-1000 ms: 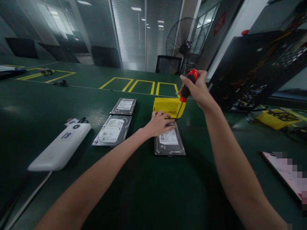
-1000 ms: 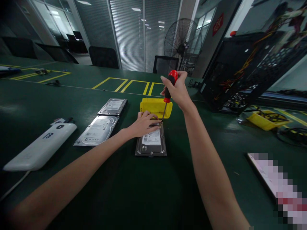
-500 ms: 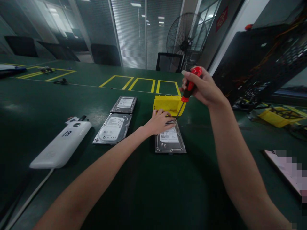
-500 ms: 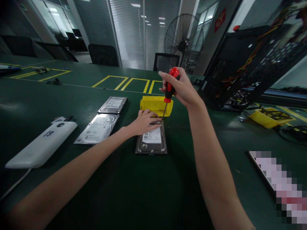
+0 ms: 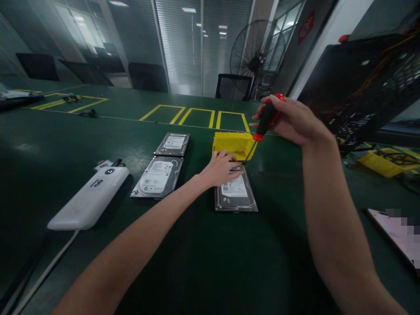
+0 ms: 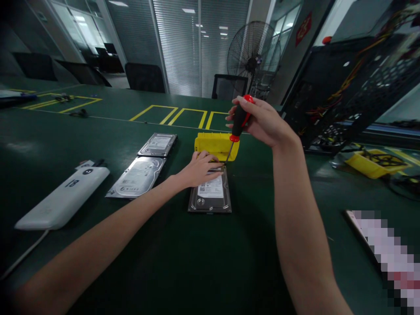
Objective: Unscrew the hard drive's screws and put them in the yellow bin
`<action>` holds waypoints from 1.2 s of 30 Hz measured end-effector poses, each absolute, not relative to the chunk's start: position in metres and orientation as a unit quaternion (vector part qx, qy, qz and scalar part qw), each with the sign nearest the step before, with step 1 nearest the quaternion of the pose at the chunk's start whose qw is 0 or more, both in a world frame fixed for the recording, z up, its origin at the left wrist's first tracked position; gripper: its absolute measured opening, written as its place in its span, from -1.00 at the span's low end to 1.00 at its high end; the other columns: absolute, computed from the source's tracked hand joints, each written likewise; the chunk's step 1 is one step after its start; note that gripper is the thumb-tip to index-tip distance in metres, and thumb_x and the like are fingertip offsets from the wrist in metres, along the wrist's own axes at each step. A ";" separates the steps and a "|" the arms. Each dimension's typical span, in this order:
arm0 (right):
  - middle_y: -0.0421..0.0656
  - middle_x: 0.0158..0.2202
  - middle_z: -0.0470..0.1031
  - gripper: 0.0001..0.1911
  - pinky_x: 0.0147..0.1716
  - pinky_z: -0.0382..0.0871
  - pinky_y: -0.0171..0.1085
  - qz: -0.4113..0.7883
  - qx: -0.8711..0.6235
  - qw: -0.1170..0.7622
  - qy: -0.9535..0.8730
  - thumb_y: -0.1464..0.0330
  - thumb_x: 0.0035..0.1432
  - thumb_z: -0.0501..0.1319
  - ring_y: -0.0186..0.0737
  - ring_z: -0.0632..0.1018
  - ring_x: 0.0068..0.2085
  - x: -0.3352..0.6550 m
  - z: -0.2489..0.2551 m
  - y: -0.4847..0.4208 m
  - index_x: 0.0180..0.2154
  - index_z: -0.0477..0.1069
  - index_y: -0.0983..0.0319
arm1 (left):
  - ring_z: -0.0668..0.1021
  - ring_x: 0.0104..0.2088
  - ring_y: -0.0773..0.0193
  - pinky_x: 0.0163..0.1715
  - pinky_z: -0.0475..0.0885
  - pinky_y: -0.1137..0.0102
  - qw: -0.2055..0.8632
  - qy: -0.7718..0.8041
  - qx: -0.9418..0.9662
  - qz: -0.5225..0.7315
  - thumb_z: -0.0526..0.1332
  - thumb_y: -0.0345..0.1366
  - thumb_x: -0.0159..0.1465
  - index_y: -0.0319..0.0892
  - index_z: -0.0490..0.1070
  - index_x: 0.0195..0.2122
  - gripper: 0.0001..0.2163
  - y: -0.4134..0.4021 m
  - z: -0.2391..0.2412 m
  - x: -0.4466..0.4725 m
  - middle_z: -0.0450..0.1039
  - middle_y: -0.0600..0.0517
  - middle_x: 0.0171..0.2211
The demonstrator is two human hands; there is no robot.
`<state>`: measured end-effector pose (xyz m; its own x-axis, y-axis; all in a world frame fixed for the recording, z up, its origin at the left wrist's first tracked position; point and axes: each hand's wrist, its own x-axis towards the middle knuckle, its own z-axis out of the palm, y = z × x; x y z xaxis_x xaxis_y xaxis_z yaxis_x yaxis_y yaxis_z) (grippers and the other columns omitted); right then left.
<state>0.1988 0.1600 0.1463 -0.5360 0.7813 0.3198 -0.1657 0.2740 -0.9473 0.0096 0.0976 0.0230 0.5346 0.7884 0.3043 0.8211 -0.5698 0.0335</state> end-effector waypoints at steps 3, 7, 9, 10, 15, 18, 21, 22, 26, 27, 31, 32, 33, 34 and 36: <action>-0.22 -0.34 0.44 -0.76 -0.10 0.41 -0.10 0.576 -0.197 0.400 -0.685 0.20 0.01 0.30 -0.24 0.49 -0.27 0.199 0.147 0.158 -0.29 0.41 0.15 | 0.30 -0.03 0.03 -0.07 0.17 0.15 0.056 -0.457 -0.875 -0.150 -0.07 -0.05 0.38 -0.12 0.37 0.08 -0.59 0.098 0.021 0.009 0.35 -0.08 0.02; -0.27 -0.45 0.37 -0.78 -0.25 0.40 -0.22 0.558 -0.195 0.412 -0.693 0.21 0.02 0.31 -0.34 0.44 -0.40 0.193 0.145 0.156 -0.35 0.33 0.14 | 0.31 -0.03 0.04 -0.08 0.18 0.16 0.057 -0.457 -0.874 -0.155 -0.06 -0.05 0.37 -0.13 0.39 0.06 -0.60 0.098 0.020 0.010 0.36 -0.08 0.00; -0.30 -0.50 0.33 -0.76 -0.33 0.37 -0.29 0.547 -0.199 0.426 -0.693 0.28 -0.01 0.34 -0.38 0.41 -0.45 0.191 0.143 0.157 -0.36 0.29 0.14 | 0.31 -0.03 0.04 -0.09 0.18 0.16 0.058 -0.458 -0.873 -0.154 -0.06 -0.06 0.37 -0.13 0.39 0.05 -0.60 0.098 0.021 0.010 0.36 -0.08 0.00; -0.31 -0.50 0.32 -0.75 -0.34 0.37 -0.29 0.543 -0.202 0.432 -0.691 0.31 -0.03 0.35 -0.38 0.40 -0.45 0.190 0.143 0.158 -0.36 0.29 0.13 | 0.31 -0.04 0.04 -0.09 0.18 0.16 0.058 -0.459 -0.873 -0.153 -0.06 -0.06 0.37 -0.13 0.39 0.05 -0.60 0.098 0.021 0.011 0.36 -0.08 0.00; -0.28 -0.46 0.35 -0.69 -0.24 0.42 -0.20 0.523 -0.235 0.446 -0.687 0.26 -0.10 0.38 -0.30 0.45 -0.37 0.190 0.142 0.160 -0.37 0.27 0.10 | 0.32 -0.04 0.04 -0.09 0.18 0.17 0.054 -0.460 -0.873 -0.152 -0.06 -0.06 0.37 -0.13 0.39 0.05 -0.60 0.097 0.022 0.011 0.37 -0.08 0.00; -0.25 -0.43 0.36 -0.74 -0.20 0.44 -0.18 0.522 -0.224 0.450 -0.689 0.23 -0.05 0.35 -0.31 0.45 -0.36 0.188 0.141 0.161 -0.37 0.31 0.13 | 0.33 -0.05 0.05 -0.09 0.19 0.17 0.057 -0.458 -0.874 -0.155 -0.05 -0.06 0.37 -0.13 0.40 0.04 -0.60 0.098 0.022 0.010 0.37 -0.08 -0.01; -0.23 -0.39 0.37 -0.77 -0.17 0.45 -0.18 0.525 -0.201 0.456 -0.690 0.19 0.00 0.32 -0.32 0.46 -0.34 0.184 0.139 0.162 -0.37 0.36 0.16 | 0.33 -0.05 0.06 -0.09 0.19 0.18 0.066 -0.456 -0.874 -0.153 -0.05 -0.07 0.37 -0.14 0.41 0.03 -0.61 0.097 0.022 0.011 0.38 -0.07 -0.02; -0.23 -0.38 0.38 -0.77 -0.16 0.45 -0.18 0.527 -0.195 0.457 -0.690 0.18 0.01 0.31 -0.32 0.46 -0.33 0.183 0.139 0.162 -0.36 0.37 0.16 | 0.34 -0.06 0.06 -0.09 0.19 0.18 0.069 -0.456 -0.874 -0.152 -0.05 -0.07 0.37 -0.14 0.41 0.03 -0.61 0.097 0.022 0.011 0.38 -0.07 -0.03; -0.22 -0.38 0.38 -0.74 -0.13 0.44 -0.18 0.550 -0.176 0.445 -0.684 0.11 0.07 0.24 -0.31 0.46 -0.31 0.178 0.139 0.161 -0.33 0.40 0.15 | 0.35 -0.07 0.04 -0.11 0.20 0.17 0.076 -0.456 -0.873 -0.153 -0.05 -0.07 0.37 -0.14 0.42 0.01 -0.61 0.097 0.022 0.012 0.41 -0.09 -0.06; -0.23 -0.39 0.37 -0.74 -0.13 0.43 -0.18 0.559 -0.172 0.439 -0.682 0.10 0.08 0.22 -0.32 0.45 -0.32 0.177 0.139 0.160 -0.34 0.40 0.15 | 0.35 -0.07 0.04 -0.11 0.20 0.17 0.078 -0.457 -0.873 -0.153 -0.05 -0.07 0.37 -0.14 0.43 0.01 -0.61 0.097 0.022 0.012 0.41 -0.09 -0.06; -0.24 -0.40 0.38 -0.78 -0.13 0.41 -0.16 0.561 -0.182 0.430 -0.683 0.12 0.06 0.23 -0.30 0.45 -0.34 0.176 0.141 0.159 -0.36 0.36 0.11 | 0.36 -0.07 0.05 -0.11 0.21 0.18 0.078 -0.455 -0.873 -0.161 -0.04 -0.07 0.37 -0.13 0.43 0.00 -0.62 0.097 0.022 0.012 0.42 -0.08 -0.07; -0.24 -0.39 0.39 -0.78 -0.14 0.41 -0.16 0.551 -0.192 0.432 -0.688 0.12 0.04 0.24 -0.28 0.46 -0.32 0.176 0.141 0.159 -0.34 0.35 0.10 | 0.36 -0.07 0.05 -0.11 0.21 0.18 0.078 -0.453 -0.873 -0.162 -0.04 -0.07 0.37 -0.13 0.43 0.01 -0.62 0.097 0.022 0.012 0.42 -0.08 -0.06; -0.24 -0.39 0.39 -0.77 -0.15 0.41 -0.15 0.539 -0.202 0.434 -0.693 0.12 0.02 0.25 -0.26 0.47 -0.31 0.177 0.140 0.160 -0.33 0.35 0.08 | 0.36 -0.07 0.05 -0.11 0.21 0.18 0.078 -0.453 -0.873 -0.162 -0.04 -0.07 0.37 -0.14 0.43 0.01 -0.62 0.097 0.022 0.012 0.42 -0.08 -0.06; -0.24 -0.39 0.40 -0.76 -0.16 0.42 -0.15 0.529 -0.209 0.438 -0.696 0.12 0.00 0.27 -0.25 0.47 -0.30 0.177 0.140 0.161 -0.31 0.35 0.07 | 0.35 -0.06 0.05 -0.11 0.20 0.18 0.078 -0.453 -0.874 -0.160 -0.04 -0.07 0.37 -0.14 0.43 0.01 -0.61 0.097 0.022 0.012 0.42 -0.08 -0.06; -0.25 -0.38 0.39 -0.72 -0.19 0.44 -0.17 0.521 -0.214 0.444 -0.696 0.14 -0.03 0.29 -0.25 0.47 -0.32 0.176 0.138 0.163 -0.27 0.35 0.07 | 0.35 -0.06 0.05 -0.10 0.20 0.18 0.076 -0.455 -0.873 -0.155 -0.05 -0.07 0.37 -0.14 0.42 0.02 -0.61 0.097 0.022 0.012 0.42 -0.08 -0.05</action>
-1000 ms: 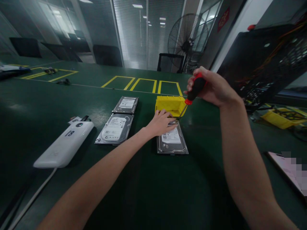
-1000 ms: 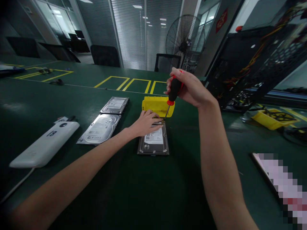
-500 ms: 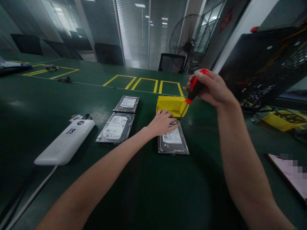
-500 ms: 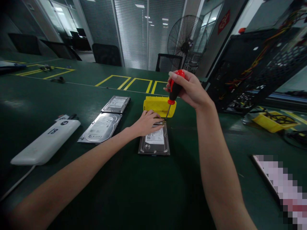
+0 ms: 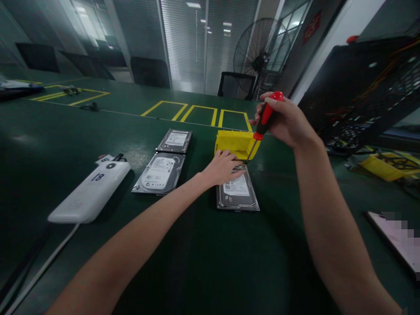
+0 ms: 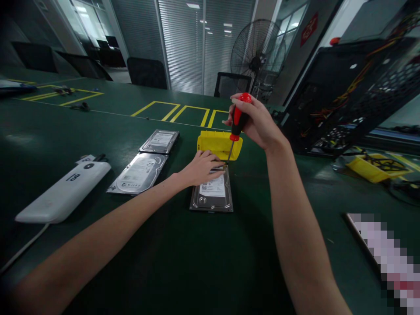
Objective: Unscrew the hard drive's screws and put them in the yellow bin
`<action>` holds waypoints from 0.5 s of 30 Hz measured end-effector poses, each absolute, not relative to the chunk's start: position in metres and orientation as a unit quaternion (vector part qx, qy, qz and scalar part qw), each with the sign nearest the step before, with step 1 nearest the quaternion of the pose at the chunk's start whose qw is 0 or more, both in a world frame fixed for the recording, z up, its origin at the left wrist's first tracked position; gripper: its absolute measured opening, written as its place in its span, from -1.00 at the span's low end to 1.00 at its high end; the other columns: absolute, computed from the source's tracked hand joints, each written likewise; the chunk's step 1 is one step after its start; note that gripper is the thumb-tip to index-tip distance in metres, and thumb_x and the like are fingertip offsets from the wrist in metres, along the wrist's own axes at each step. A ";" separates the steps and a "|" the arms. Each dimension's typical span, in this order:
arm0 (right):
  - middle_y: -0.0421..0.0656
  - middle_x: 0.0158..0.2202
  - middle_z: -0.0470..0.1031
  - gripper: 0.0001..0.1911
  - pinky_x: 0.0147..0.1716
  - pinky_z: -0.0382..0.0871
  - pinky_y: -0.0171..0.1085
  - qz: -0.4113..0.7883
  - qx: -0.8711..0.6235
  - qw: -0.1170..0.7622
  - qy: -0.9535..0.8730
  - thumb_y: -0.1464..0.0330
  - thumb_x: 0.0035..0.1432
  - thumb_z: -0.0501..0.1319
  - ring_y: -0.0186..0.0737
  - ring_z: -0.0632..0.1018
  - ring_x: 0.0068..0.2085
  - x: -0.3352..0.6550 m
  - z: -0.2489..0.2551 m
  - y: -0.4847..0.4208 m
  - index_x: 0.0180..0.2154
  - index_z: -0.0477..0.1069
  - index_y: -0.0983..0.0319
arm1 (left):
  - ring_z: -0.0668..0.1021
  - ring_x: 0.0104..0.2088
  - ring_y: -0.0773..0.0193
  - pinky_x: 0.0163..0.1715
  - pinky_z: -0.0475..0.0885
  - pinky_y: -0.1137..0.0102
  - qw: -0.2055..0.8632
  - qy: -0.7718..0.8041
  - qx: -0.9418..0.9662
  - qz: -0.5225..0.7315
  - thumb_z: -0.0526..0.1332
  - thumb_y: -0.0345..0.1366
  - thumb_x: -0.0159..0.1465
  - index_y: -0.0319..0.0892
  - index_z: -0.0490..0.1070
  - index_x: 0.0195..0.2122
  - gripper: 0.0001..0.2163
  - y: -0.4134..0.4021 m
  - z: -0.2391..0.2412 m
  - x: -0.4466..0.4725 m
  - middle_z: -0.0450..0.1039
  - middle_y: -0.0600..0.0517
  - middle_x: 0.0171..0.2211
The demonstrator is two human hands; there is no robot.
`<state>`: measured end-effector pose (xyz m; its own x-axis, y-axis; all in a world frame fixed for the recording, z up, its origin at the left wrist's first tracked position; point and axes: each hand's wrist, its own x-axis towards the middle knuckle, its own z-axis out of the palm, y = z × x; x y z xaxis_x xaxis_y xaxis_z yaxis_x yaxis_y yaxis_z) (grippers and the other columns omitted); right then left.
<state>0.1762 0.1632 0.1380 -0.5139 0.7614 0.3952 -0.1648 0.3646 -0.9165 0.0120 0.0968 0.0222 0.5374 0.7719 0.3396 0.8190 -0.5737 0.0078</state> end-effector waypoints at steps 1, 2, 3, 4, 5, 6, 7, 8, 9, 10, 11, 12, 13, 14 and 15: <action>-0.25 -0.39 0.39 -0.70 -0.22 0.45 -0.18 0.517 -0.215 0.450 -0.696 0.14 -0.04 0.30 -0.27 0.46 -0.33 0.175 0.137 0.164 -0.26 0.35 0.08 | 0.35 -0.06 0.04 -0.10 0.20 0.18 0.075 -0.457 -0.873 -0.151 -0.05 -0.07 0.37 -0.14 0.42 0.02 -0.61 0.097 0.023 0.012 0.42 -0.08 -0.05; -0.25 -0.39 0.38 -0.70 -0.24 0.46 -0.19 0.509 -0.216 0.458 -0.696 0.14 -0.05 0.31 -0.27 0.46 -0.35 0.174 0.136 0.165 -0.27 0.35 0.09 | 0.35 -0.05 0.04 -0.10 0.20 0.18 0.074 -0.457 -0.874 -0.148 -0.06 -0.07 0.38 -0.14 0.41 0.03 -0.60 0.096 0.023 0.012 0.41 -0.08 -0.04; -0.25 -0.41 0.38 -0.69 -0.26 0.47 -0.19 0.496 -0.219 0.468 -0.698 0.14 -0.06 0.32 -0.28 0.46 -0.36 0.173 0.135 0.166 -0.28 0.34 0.09 | 0.35 -0.05 0.04 -0.09 0.20 0.17 0.074 -0.457 -0.874 -0.146 -0.06 -0.07 0.38 -0.15 0.41 0.03 -0.60 0.096 0.023 0.012 0.41 -0.09 -0.04; -0.25 -0.42 0.38 -0.69 -0.29 0.47 -0.20 0.480 -0.224 0.478 -0.700 0.14 -0.07 0.34 -0.28 0.46 -0.37 0.172 0.135 0.166 -0.31 0.34 0.10 | 0.35 -0.05 0.04 -0.09 0.20 0.17 0.073 -0.456 -0.875 -0.144 -0.06 -0.07 0.38 -0.15 0.41 0.04 -0.60 0.096 0.024 0.012 0.41 -0.09 -0.03; -0.25 -0.44 0.37 -0.69 -0.32 0.46 -0.20 0.463 -0.230 0.489 -0.703 0.13 -0.08 0.35 -0.28 0.45 -0.38 0.170 0.134 0.166 -0.33 0.33 0.10 | 0.35 -0.04 0.03 -0.09 0.20 0.17 0.074 -0.455 -0.876 -0.144 -0.06 -0.07 0.38 -0.16 0.40 0.04 -0.60 0.096 0.024 0.013 0.41 -0.10 -0.03; -0.25 -0.46 0.36 -0.68 -0.35 0.45 -0.21 0.447 -0.236 0.498 -0.704 0.13 -0.09 0.36 -0.28 0.45 -0.39 0.169 0.133 0.166 -0.36 0.32 0.10 | 0.35 -0.04 0.03 -0.08 0.20 0.16 0.074 -0.454 -0.877 -0.143 -0.06 -0.07 0.38 -0.17 0.40 0.04 -0.59 0.096 0.024 0.013 0.41 -0.10 -0.03; -0.25 -0.47 0.36 -0.68 -0.38 0.44 -0.21 0.437 -0.240 0.507 -0.703 0.13 -0.10 0.37 -0.27 0.45 -0.40 0.168 0.132 0.166 -0.38 0.30 0.10 | 0.35 -0.04 0.03 -0.08 0.20 0.16 0.074 -0.453 -0.877 -0.142 -0.07 -0.08 0.38 -0.18 0.40 0.05 -0.59 0.096 0.025 0.013 0.41 -0.11 -0.03; -0.25 -0.48 0.35 -0.67 -0.40 0.42 -0.20 0.433 -0.242 0.511 -0.702 0.13 -0.10 0.38 -0.27 0.45 -0.41 0.167 0.132 0.167 -0.40 0.29 0.10 | 0.35 -0.04 0.03 -0.08 0.19 0.17 0.073 -0.452 -0.878 -0.142 -0.07 -0.08 0.38 -0.18 0.40 0.05 -0.59 0.095 0.025 0.013 0.41 -0.11 -0.03; -0.25 -0.49 0.35 -0.67 -0.41 0.41 -0.20 0.432 -0.243 0.513 -0.701 0.13 -0.11 0.38 -0.26 0.45 -0.40 0.167 0.131 0.167 -0.41 0.28 0.10 | 0.35 -0.04 0.03 -0.09 0.19 0.17 0.073 -0.451 -0.878 -0.141 -0.07 -0.09 0.38 -0.18 0.40 0.05 -0.59 0.095 0.025 0.013 0.41 -0.11 -0.03; -0.25 -0.50 0.36 -0.66 -0.41 0.40 -0.19 0.434 -0.241 0.513 -0.700 0.12 -0.11 0.38 -0.25 0.46 -0.39 0.166 0.130 0.168 -0.42 0.26 0.09 | 0.35 -0.04 0.03 -0.09 0.19 0.17 0.074 -0.452 -0.878 -0.140 -0.07 -0.09 0.38 -0.18 0.40 0.05 -0.59 0.095 0.026 0.013 0.42 -0.11 -0.03; -0.25 -0.51 0.36 -0.65 -0.39 0.40 -0.18 0.439 -0.239 0.511 -0.700 0.11 -0.11 0.37 -0.23 0.47 -0.38 0.166 0.129 0.168 -0.41 0.26 0.08 | 0.35 -0.04 0.03 -0.09 0.19 0.17 0.075 -0.453 -0.877 -0.140 -0.07 -0.08 0.38 -0.18 0.40 0.04 -0.59 0.095 0.026 0.013 0.42 -0.11 -0.04; -0.26 -0.51 0.37 -0.65 -0.37 0.39 -0.17 0.446 -0.235 0.507 -0.699 0.10 -0.11 0.37 -0.22 0.48 -0.36 0.166 0.129 0.169 -0.40 0.25 0.07 | 0.35 -0.04 0.03 -0.09 0.19 0.17 0.076 -0.454 -0.877 -0.140 -0.07 -0.08 0.38 -0.17 0.40 0.05 -0.59 0.095 0.026 0.013 0.42 -0.11 -0.04; -0.26 -0.51 0.39 -0.65 -0.35 0.38 -0.16 0.453 -0.230 0.503 -0.699 0.09 -0.10 0.36 -0.20 0.48 -0.34 0.166 0.128 0.170 -0.39 0.25 0.06 | 0.36 -0.05 0.02 -0.09 0.19 0.17 0.077 -0.456 -0.876 -0.140 -0.07 -0.08 0.38 -0.17 0.40 0.05 -0.59 0.095 0.025 0.013 0.42 -0.10 -0.04; -0.26 -0.50 0.41 -0.65 -0.32 0.38 -0.15 0.460 -0.226 0.500 -0.699 0.08 -0.09 0.36 -0.19 0.48 -0.32 0.166 0.128 0.170 -0.37 0.25 0.04 | 0.36 -0.05 0.02 -0.09 0.19 0.17 0.078 -0.457 -0.875 -0.140 -0.07 -0.07 0.38 -0.17 0.40 0.05 -0.59 0.095 0.025 0.013 0.42 -0.10 -0.04; -0.26 -0.49 0.42 -0.65 -0.30 0.37 -0.14 0.466 -0.221 0.497 -0.698 0.07 -0.08 0.34 -0.18 0.48 -0.30 0.166 0.128 0.171 -0.35 0.25 0.03 | 0.36 -0.05 0.02 -0.10 0.19 0.18 0.079 -0.457 -0.875 -0.141 -0.07 -0.07 0.38 -0.16 0.40 0.05 -0.59 0.095 0.025 0.013 0.42 -0.10 -0.03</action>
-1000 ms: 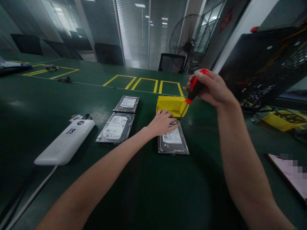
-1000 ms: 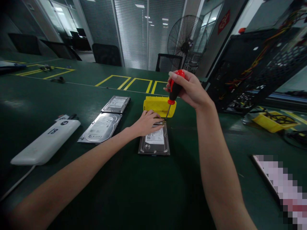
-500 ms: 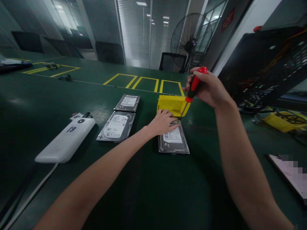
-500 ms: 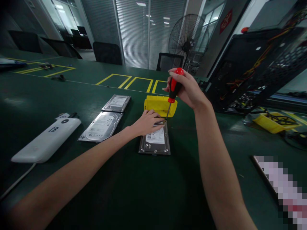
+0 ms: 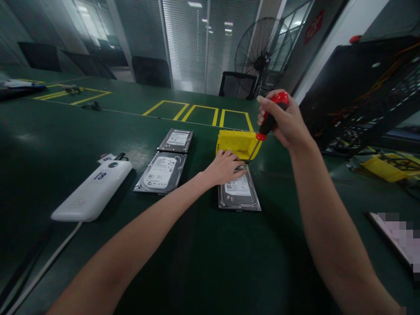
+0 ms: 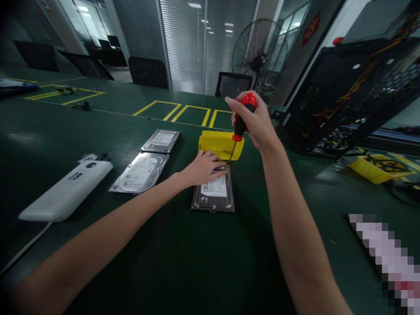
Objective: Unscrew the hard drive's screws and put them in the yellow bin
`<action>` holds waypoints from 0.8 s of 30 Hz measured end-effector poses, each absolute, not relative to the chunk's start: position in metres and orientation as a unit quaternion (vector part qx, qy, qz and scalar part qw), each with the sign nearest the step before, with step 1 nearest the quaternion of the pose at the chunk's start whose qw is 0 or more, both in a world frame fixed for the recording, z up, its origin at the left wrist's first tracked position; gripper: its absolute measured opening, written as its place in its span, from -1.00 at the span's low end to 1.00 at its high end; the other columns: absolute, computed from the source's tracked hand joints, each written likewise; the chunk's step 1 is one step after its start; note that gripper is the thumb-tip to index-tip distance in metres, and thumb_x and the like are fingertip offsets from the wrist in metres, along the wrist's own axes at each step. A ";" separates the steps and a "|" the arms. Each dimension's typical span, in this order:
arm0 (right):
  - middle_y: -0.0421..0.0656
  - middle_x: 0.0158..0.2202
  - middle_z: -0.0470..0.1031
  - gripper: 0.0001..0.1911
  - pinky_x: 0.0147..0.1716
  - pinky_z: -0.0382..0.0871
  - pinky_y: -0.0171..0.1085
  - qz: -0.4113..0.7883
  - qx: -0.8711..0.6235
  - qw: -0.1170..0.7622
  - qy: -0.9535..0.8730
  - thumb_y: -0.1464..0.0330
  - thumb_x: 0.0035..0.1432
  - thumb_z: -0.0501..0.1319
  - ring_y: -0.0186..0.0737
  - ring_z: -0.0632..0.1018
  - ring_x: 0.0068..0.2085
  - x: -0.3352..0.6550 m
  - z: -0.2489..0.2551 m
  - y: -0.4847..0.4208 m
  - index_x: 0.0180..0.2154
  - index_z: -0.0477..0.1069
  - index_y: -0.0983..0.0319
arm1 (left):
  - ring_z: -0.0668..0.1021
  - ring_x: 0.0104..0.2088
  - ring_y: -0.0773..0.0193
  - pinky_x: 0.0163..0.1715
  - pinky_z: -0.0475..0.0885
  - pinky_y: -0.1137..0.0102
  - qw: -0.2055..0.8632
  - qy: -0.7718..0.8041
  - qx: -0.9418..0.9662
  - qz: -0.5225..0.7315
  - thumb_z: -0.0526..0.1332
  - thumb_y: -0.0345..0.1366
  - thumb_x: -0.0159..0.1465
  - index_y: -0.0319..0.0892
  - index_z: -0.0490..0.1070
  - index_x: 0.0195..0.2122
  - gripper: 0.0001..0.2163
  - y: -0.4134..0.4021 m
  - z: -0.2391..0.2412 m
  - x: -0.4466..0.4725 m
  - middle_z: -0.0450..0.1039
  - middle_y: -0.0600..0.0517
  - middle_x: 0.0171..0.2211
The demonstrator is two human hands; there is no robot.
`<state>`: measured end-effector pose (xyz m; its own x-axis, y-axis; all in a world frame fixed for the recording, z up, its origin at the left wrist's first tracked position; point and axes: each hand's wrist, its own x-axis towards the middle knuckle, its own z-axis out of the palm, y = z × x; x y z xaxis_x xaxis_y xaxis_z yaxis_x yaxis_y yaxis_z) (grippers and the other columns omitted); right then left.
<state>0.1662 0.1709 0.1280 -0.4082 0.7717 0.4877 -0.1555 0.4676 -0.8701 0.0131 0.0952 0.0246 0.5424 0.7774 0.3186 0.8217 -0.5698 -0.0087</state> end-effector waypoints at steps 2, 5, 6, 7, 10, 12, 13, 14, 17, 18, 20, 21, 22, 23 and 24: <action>-0.25 -0.46 0.43 -0.66 -0.29 0.37 -0.14 0.479 -0.215 0.491 -0.695 0.05 -0.06 0.32 -0.18 0.48 -0.30 0.166 0.129 0.172 -0.32 0.26 0.02 | 0.36 -0.05 0.03 -0.10 0.19 0.18 0.081 -0.455 -0.875 -0.144 -0.07 -0.07 0.38 -0.16 0.40 0.05 -0.59 0.096 0.023 0.013 0.42 -0.10 -0.03; -0.26 -0.48 0.38 -0.67 -0.36 0.40 -0.18 0.502 -0.212 0.490 -0.680 0.11 -0.06 0.33 -0.23 0.46 -0.37 0.164 0.131 0.171 -0.32 0.27 0.05 | 0.36 -0.04 0.03 -0.09 0.19 0.18 0.085 -0.453 -0.875 -0.147 -0.07 -0.07 0.38 -0.16 0.41 0.03 -0.59 0.097 0.022 0.013 0.41 -0.09 -0.04; -0.27 -0.48 0.36 -0.69 -0.39 0.40 -0.21 0.510 -0.210 0.494 -0.672 0.16 -0.06 0.34 -0.26 0.44 -0.40 0.164 0.132 0.170 -0.32 0.27 0.06 | 0.36 -0.04 0.03 -0.09 0.19 0.18 0.086 -0.453 -0.875 -0.148 -0.07 -0.07 0.38 -0.16 0.41 0.03 -0.59 0.097 0.022 0.013 0.42 -0.09 -0.04; -0.28 -0.48 0.34 -0.70 -0.41 0.40 -0.23 0.516 -0.207 0.499 -0.665 0.20 -0.07 0.34 -0.29 0.43 -0.43 0.163 0.133 0.169 -0.32 0.27 0.07 | 0.36 -0.04 0.03 -0.09 0.19 0.18 0.087 -0.454 -0.874 -0.147 -0.07 -0.07 0.38 -0.16 0.41 0.03 -0.59 0.097 0.021 0.013 0.42 -0.09 -0.04; -0.30 -0.46 0.34 -0.72 -0.41 0.39 -0.26 0.513 -0.203 0.510 -0.660 0.26 -0.06 0.35 -0.35 0.41 -0.45 0.161 0.134 0.164 -0.34 0.26 0.11 | 0.36 -0.04 0.03 -0.09 0.19 0.17 0.085 -0.454 -0.875 -0.145 -0.07 -0.07 0.38 -0.17 0.41 0.03 -0.59 0.097 0.021 0.013 0.41 -0.10 -0.03; -0.30 -0.44 0.35 -0.70 -0.35 0.41 -0.23 0.501 -0.211 0.510 -0.667 0.24 -0.05 0.35 -0.35 0.42 -0.44 0.161 0.134 0.162 -0.35 0.25 0.12 | 0.36 -0.04 0.03 -0.09 0.19 0.17 0.083 -0.453 -0.876 -0.146 -0.07 -0.08 0.38 -0.17 0.41 0.03 -0.59 0.097 0.021 0.013 0.41 -0.10 -0.02; -0.30 -0.43 0.36 -0.70 -0.33 0.42 -0.21 0.494 -0.216 0.512 -0.669 0.23 -0.05 0.36 -0.35 0.42 -0.44 0.161 0.134 0.162 -0.36 0.25 0.13 | 0.36 -0.04 0.03 -0.09 0.19 0.17 0.082 -0.452 -0.876 -0.146 -0.07 -0.08 0.38 -0.17 0.41 0.04 -0.59 0.097 0.021 0.013 0.41 -0.10 -0.02; -0.30 -0.43 0.37 -0.68 -0.31 0.43 -0.20 0.487 -0.221 0.515 -0.670 0.23 -0.05 0.36 -0.35 0.43 -0.44 0.161 0.133 0.162 -0.37 0.24 0.13 | 0.36 -0.04 0.03 -0.09 0.19 0.17 0.081 -0.453 -0.876 -0.146 -0.08 -0.08 0.38 -0.17 0.41 0.04 -0.59 0.097 0.022 0.012 0.41 -0.11 -0.02; -0.31 -0.44 0.38 -0.65 -0.32 0.44 -0.19 0.471 -0.233 0.527 -0.669 0.22 -0.08 0.38 -0.35 0.44 -0.45 0.162 0.132 0.163 -0.39 0.21 0.12 | 0.35 -0.03 0.02 -0.09 0.19 0.17 0.077 -0.453 -0.876 -0.144 -0.08 -0.08 0.38 -0.17 0.40 0.05 -0.58 0.097 0.022 0.012 0.41 -0.11 -0.02; -0.31 -0.46 0.38 -0.63 -0.33 0.43 -0.19 0.466 -0.237 0.527 -0.670 0.21 -0.09 0.39 -0.34 0.44 -0.45 0.162 0.131 0.164 -0.39 0.20 0.11 | 0.35 -0.03 0.02 -0.09 0.19 0.16 0.076 -0.454 -0.876 -0.144 -0.09 -0.07 0.38 -0.17 0.39 0.05 -0.58 0.097 0.022 0.012 0.41 -0.11 -0.02; -0.33 -0.49 0.36 -0.63 -0.35 0.40 -0.19 0.459 -0.241 0.528 -0.673 0.19 -0.09 0.38 -0.34 0.42 -0.46 0.163 0.130 0.166 -0.40 0.18 0.09 | 0.36 -0.03 0.03 -0.08 0.19 0.17 0.075 -0.453 -0.877 -0.145 -0.09 -0.08 0.38 -0.16 0.39 0.06 -0.59 0.097 0.022 0.013 0.40 -0.10 -0.01; -0.33 -0.51 0.35 -0.63 -0.36 0.38 -0.20 0.457 -0.239 0.532 -0.672 0.19 -0.09 0.38 -0.34 0.40 -0.47 0.164 0.130 0.167 -0.40 0.18 0.08 | 0.36 -0.04 0.04 -0.08 0.19 0.17 0.075 -0.452 -0.877 -0.145 -0.09 -0.08 0.38 -0.16 0.39 0.06 -0.59 0.097 0.022 0.013 0.41 -0.10 -0.01; -0.33 -0.52 0.34 -0.63 -0.38 0.37 -0.21 0.456 -0.237 0.535 -0.670 0.20 -0.08 0.38 -0.35 0.38 -0.48 0.164 0.130 0.168 -0.39 0.19 0.08 | 0.36 -0.04 0.04 -0.08 0.18 0.17 0.075 -0.452 -0.877 -0.144 -0.09 -0.08 0.38 -0.16 0.39 0.06 -0.59 0.097 0.022 0.012 0.41 -0.11 -0.02; -0.33 -0.52 0.33 -0.64 -0.39 0.35 -0.22 0.459 -0.235 0.538 -0.667 0.20 -0.08 0.38 -0.36 0.37 -0.49 0.164 0.130 0.168 -0.38 0.20 0.08 | 0.36 -0.04 0.04 -0.08 0.18 0.17 0.076 -0.452 -0.877 -0.144 -0.08 -0.08 0.38 -0.17 0.39 0.05 -0.59 0.097 0.022 0.012 0.41 -0.11 -0.02; -0.32 -0.52 0.33 -0.65 -0.40 0.35 -0.23 0.464 -0.233 0.537 -0.665 0.20 -0.07 0.37 -0.36 0.36 -0.49 0.165 0.131 0.169 -0.36 0.21 0.07 | 0.36 -0.04 0.04 -0.08 0.18 0.17 0.076 -0.451 -0.878 -0.143 -0.08 -0.08 0.38 -0.17 0.39 0.06 -0.59 0.098 0.021 0.012 0.41 -0.11 -0.01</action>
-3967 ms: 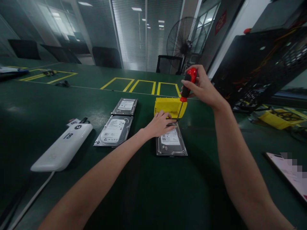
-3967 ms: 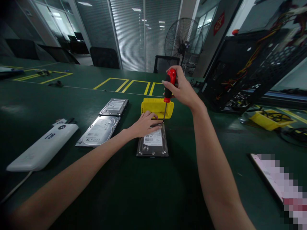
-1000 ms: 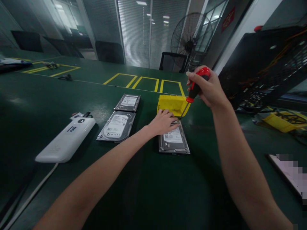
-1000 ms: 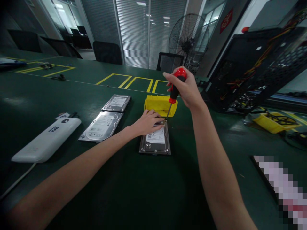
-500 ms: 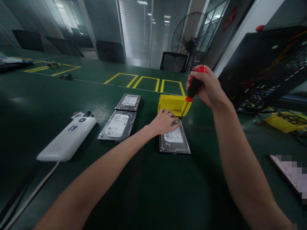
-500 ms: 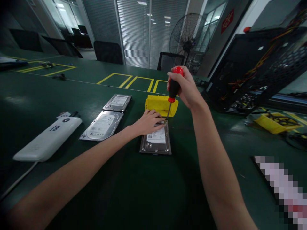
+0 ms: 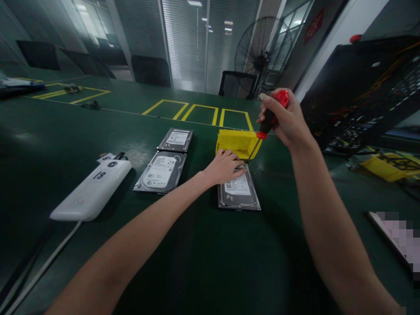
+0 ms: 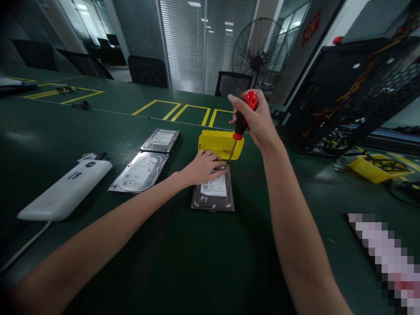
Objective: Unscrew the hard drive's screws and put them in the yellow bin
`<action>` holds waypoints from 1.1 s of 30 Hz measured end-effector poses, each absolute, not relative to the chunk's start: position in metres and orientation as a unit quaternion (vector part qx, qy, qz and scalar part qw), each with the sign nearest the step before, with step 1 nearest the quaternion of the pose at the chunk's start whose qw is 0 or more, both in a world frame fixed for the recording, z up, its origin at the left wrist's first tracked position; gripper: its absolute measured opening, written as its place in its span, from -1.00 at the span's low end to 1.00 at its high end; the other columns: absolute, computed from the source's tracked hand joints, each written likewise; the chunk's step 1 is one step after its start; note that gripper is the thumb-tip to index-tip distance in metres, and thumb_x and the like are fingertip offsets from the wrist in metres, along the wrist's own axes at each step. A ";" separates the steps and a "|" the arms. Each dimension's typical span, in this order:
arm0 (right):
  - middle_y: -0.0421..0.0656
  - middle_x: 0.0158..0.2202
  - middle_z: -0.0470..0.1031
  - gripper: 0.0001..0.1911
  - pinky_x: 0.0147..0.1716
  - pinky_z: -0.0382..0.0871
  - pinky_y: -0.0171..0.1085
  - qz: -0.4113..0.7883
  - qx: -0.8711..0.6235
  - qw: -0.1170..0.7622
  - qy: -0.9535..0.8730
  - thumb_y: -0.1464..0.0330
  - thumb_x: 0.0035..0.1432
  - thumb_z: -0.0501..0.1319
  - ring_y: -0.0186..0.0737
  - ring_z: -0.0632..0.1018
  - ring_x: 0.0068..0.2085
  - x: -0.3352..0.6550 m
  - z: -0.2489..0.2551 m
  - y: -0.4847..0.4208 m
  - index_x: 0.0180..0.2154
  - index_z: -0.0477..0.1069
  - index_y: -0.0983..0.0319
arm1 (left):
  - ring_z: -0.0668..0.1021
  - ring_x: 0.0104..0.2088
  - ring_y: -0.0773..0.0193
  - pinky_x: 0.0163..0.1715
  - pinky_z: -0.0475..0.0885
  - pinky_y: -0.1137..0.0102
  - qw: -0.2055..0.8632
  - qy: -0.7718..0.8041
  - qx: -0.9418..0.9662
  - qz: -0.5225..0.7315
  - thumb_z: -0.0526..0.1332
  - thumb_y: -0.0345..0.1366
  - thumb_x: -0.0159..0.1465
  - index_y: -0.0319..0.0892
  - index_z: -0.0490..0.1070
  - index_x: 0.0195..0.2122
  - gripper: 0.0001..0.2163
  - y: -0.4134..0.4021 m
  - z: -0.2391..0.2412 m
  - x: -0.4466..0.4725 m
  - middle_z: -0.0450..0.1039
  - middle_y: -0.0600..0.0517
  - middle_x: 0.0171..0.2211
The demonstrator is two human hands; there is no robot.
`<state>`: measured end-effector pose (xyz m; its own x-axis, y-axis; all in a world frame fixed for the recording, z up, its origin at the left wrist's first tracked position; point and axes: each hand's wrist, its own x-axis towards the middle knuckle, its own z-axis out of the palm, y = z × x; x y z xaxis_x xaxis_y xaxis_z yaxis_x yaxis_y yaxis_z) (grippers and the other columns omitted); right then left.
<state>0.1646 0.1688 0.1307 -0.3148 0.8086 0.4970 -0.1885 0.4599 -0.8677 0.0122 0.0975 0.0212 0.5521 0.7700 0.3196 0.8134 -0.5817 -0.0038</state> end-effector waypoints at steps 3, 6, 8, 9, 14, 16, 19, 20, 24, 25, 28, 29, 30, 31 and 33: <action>-0.29 -0.48 0.35 -0.70 -0.39 0.36 -0.22 0.499 -0.226 0.518 -0.657 0.17 -0.02 0.32 -0.34 0.38 -0.47 0.165 0.133 0.169 -0.30 0.26 0.07 | 0.36 -0.04 0.05 -0.08 0.18 0.17 0.077 -0.450 -0.878 -0.148 -0.08 -0.07 0.38 -0.17 0.40 0.05 -0.59 0.098 0.020 0.012 0.41 -0.10 -0.02; -0.26 -0.46 0.35 -0.71 -0.34 0.38 -0.19 0.524 -0.220 0.505 -0.650 0.16 -0.01 0.30 -0.31 0.39 -0.43 0.166 0.134 0.170 -0.27 0.29 0.08 | 0.37 -0.05 0.06 -0.09 0.19 0.18 0.080 -0.447 -0.877 -0.156 -0.08 -0.07 0.38 -0.17 0.41 0.03 -0.59 0.099 0.019 0.011 0.41 -0.09 -0.03; -0.25 -0.45 0.37 -0.71 -0.31 0.39 -0.17 0.515 -0.229 0.502 -0.655 0.14 -0.02 0.30 -0.28 0.40 -0.41 0.166 0.133 0.171 -0.28 0.29 0.07 | 0.37 -0.05 0.06 -0.09 0.19 0.19 0.081 -0.445 -0.878 -0.160 -0.07 -0.07 0.38 -0.16 0.41 0.03 -0.60 0.099 0.018 0.011 0.42 -0.09 -0.04; -0.25 -0.46 0.38 -0.71 -0.29 0.39 -0.16 0.507 -0.236 0.502 -0.660 0.12 -0.01 0.30 -0.27 0.41 -0.39 0.167 0.132 0.171 -0.29 0.29 0.06 | 0.37 -0.05 0.06 -0.09 0.19 0.18 0.082 -0.445 -0.877 -0.160 -0.07 -0.07 0.38 -0.16 0.41 0.03 -0.60 0.099 0.018 0.012 0.42 -0.09 -0.04; -0.28 -0.47 0.39 -0.67 -0.23 0.38 -0.11 0.476 -0.235 0.502 -0.683 0.09 -0.03 0.32 -0.24 0.44 -0.35 0.167 0.126 0.174 -0.33 0.24 0.04 | 0.37 -0.06 0.04 -0.10 0.18 0.18 0.088 -0.455 -0.873 -0.155 -0.07 -0.07 0.38 -0.15 0.42 0.02 -0.60 0.098 0.019 0.014 0.43 -0.09 -0.05; -0.30 -0.47 0.40 -0.65 -0.26 0.39 -0.12 0.459 -0.237 0.514 -0.685 0.11 -0.07 0.35 -0.27 0.44 -0.39 0.167 0.125 0.174 -0.34 0.23 0.04 | 0.37 -0.05 0.04 -0.10 0.19 0.18 0.086 -0.454 -0.873 -0.155 -0.07 -0.07 0.38 -0.15 0.42 0.02 -0.60 0.097 0.020 0.014 0.43 -0.09 -0.04; -0.30 -0.46 0.39 -0.66 -0.32 0.41 -0.13 0.432 -0.252 0.536 -0.680 0.14 -0.09 0.38 -0.30 0.43 -0.46 0.166 0.126 0.172 -0.36 0.25 0.05 | 0.37 -0.05 0.04 -0.10 0.19 0.18 0.082 -0.454 -0.874 -0.151 -0.07 -0.07 0.38 -0.15 0.41 0.03 -0.59 0.097 0.022 0.013 0.42 -0.09 -0.04; -0.30 -0.45 0.39 -0.66 -0.34 0.42 -0.14 0.426 -0.257 0.541 -0.678 0.15 -0.10 0.38 -0.30 0.43 -0.46 0.166 0.127 0.172 -0.37 0.26 0.05 | 0.37 -0.05 0.04 -0.10 0.19 0.18 0.080 -0.454 -0.875 -0.150 -0.07 -0.07 0.38 -0.16 0.41 0.03 -0.59 0.097 0.022 0.013 0.42 -0.09 -0.04; -0.27 -0.43 0.39 -0.72 -0.33 0.47 -0.17 0.443 -0.263 0.537 -0.668 0.17 -0.09 0.37 -0.30 0.47 -0.42 0.167 0.131 0.172 -0.36 0.33 0.08 | 0.37 -0.05 0.04 -0.09 0.19 0.18 0.079 -0.451 -0.876 -0.152 -0.07 -0.08 0.38 -0.17 0.41 0.04 -0.59 0.097 0.022 0.012 0.42 -0.10 -0.03; -0.26 -0.43 0.39 -0.74 -0.32 0.48 -0.17 0.461 -0.259 0.535 -0.659 0.17 -0.06 0.34 -0.29 0.48 -0.41 0.168 0.132 0.173 -0.34 0.35 0.09 | 0.37 -0.05 0.05 -0.09 0.19 0.18 0.078 -0.450 -0.877 -0.151 -0.08 -0.07 0.38 -0.17 0.41 0.04 -0.59 0.097 0.022 0.012 0.42 -0.10 -0.03; -0.27 -0.43 0.39 -0.73 -0.33 0.47 -0.16 0.501 -0.253 0.535 -0.631 0.17 -0.01 0.27 -0.27 0.49 -0.41 0.167 0.131 0.175 -0.25 0.34 0.07 | 0.37 -0.06 0.05 -0.09 0.19 0.18 0.077 -0.451 -0.877 -0.145 -0.08 -0.07 0.38 -0.16 0.40 0.05 -0.59 0.097 0.023 0.012 0.42 -0.09 -0.02; -0.28 -0.44 0.40 -0.72 -0.35 0.46 -0.17 0.501 -0.256 0.539 -0.627 0.16 0.00 0.26 -0.26 0.49 -0.40 0.167 0.130 0.176 -0.23 0.30 0.04 | 0.36 -0.05 0.05 -0.09 0.19 0.18 0.077 -0.452 -0.877 -0.143 -0.08 -0.07 0.38 -0.16 0.39 0.05 -0.59 0.096 0.023 0.012 0.42 -0.09 -0.02; -0.29 -0.44 0.40 -0.71 -0.36 0.44 -0.17 0.495 -0.261 0.544 -0.625 0.14 -0.01 0.26 -0.24 0.49 -0.39 0.166 0.128 0.176 -0.24 0.27 0.02 | 0.36 -0.05 0.05 -0.09 0.19 0.19 0.077 -0.452 -0.877 -0.142 -0.08 -0.07 0.38 -0.16 0.39 0.05 -0.59 0.096 0.024 0.012 0.42 -0.09 -0.02; -0.30 -0.45 0.40 -0.69 -0.38 0.42 -0.18 0.486 -0.266 0.552 -0.623 0.12 -0.02 0.27 -0.24 0.49 -0.39 0.164 0.127 0.177 -0.25 0.23 0.00 | 0.36 -0.05 0.05 -0.09 0.19 0.19 0.077 -0.453 -0.877 -0.140 -0.08 -0.07 0.38 -0.16 0.39 0.06 -0.59 0.096 0.024 0.012 0.42 -0.09 -0.02; -0.32 -0.46 0.39 -0.64 -0.40 0.39 -0.20 0.473 -0.268 0.567 -0.619 0.12 -0.05 0.31 -0.26 0.45 -0.42 0.162 0.125 0.178 -0.29 0.18 0.01 | 0.36 -0.05 0.05 -0.09 0.18 0.20 0.076 -0.454 -0.877 -0.140 -0.09 -0.07 0.39 -0.16 0.39 0.05 -0.59 0.095 0.024 0.012 0.42 -0.09 -0.03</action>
<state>0.1621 0.1779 0.1245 -0.2148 0.8678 0.4480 -0.2049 0.4085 -0.8895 0.0121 0.0954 0.0243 0.5486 0.7747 0.3145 0.8174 -0.5760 -0.0069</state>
